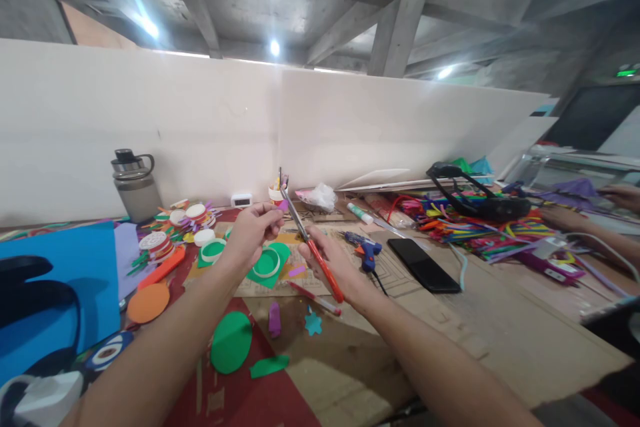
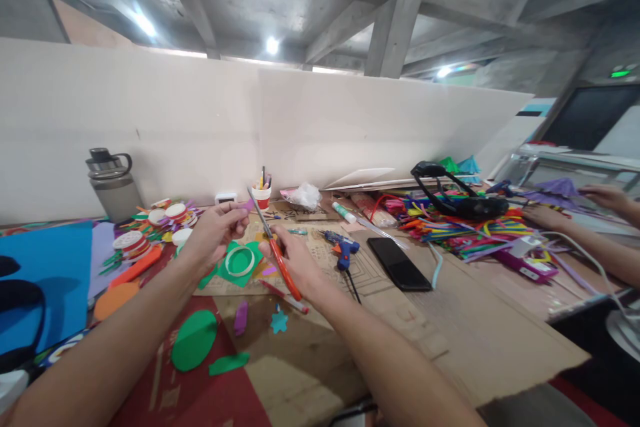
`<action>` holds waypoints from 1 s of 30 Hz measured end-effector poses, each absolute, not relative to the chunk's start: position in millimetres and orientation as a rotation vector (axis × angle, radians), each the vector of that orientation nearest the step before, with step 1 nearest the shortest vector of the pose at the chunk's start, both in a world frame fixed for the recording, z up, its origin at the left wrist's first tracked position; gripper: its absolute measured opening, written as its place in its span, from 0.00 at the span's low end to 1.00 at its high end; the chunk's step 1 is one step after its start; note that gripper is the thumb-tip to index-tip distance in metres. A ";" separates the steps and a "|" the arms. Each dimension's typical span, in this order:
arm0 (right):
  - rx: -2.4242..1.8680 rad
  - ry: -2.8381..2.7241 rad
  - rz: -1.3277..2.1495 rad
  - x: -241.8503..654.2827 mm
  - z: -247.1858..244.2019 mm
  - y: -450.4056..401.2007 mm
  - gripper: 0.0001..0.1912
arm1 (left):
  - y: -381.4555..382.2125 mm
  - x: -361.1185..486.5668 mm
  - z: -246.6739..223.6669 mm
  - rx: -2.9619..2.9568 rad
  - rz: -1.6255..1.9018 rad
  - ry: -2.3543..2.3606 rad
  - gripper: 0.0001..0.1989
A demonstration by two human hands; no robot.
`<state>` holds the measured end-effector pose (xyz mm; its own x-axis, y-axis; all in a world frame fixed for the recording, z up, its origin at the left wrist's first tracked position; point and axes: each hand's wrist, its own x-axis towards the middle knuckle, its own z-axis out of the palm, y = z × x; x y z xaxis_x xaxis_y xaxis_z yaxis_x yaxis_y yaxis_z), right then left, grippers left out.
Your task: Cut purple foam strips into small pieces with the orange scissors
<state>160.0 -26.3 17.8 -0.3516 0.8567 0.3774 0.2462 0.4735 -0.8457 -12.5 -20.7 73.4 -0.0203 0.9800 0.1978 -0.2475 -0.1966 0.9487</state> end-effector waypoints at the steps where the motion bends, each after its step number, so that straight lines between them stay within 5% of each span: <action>1: -0.931 -1.851 0.875 160.2 18.0 -26.6 0.13 | -20.3 -12.6 73.6 1.159 1.462 0.918 0.12; 30: -0.940 -1.942 0.795 161.0 25.6 -31.7 0.12 | -15.8 -15.3 73.4 1.077 1.487 0.880 0.12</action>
<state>161.0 -31.7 25.6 -0.3874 0.8333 0.3944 0.3172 0.5222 -0.7917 -15.3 -15.8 73.4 -0.0433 0.9838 0.1738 -0.3214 -0.1785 0.9300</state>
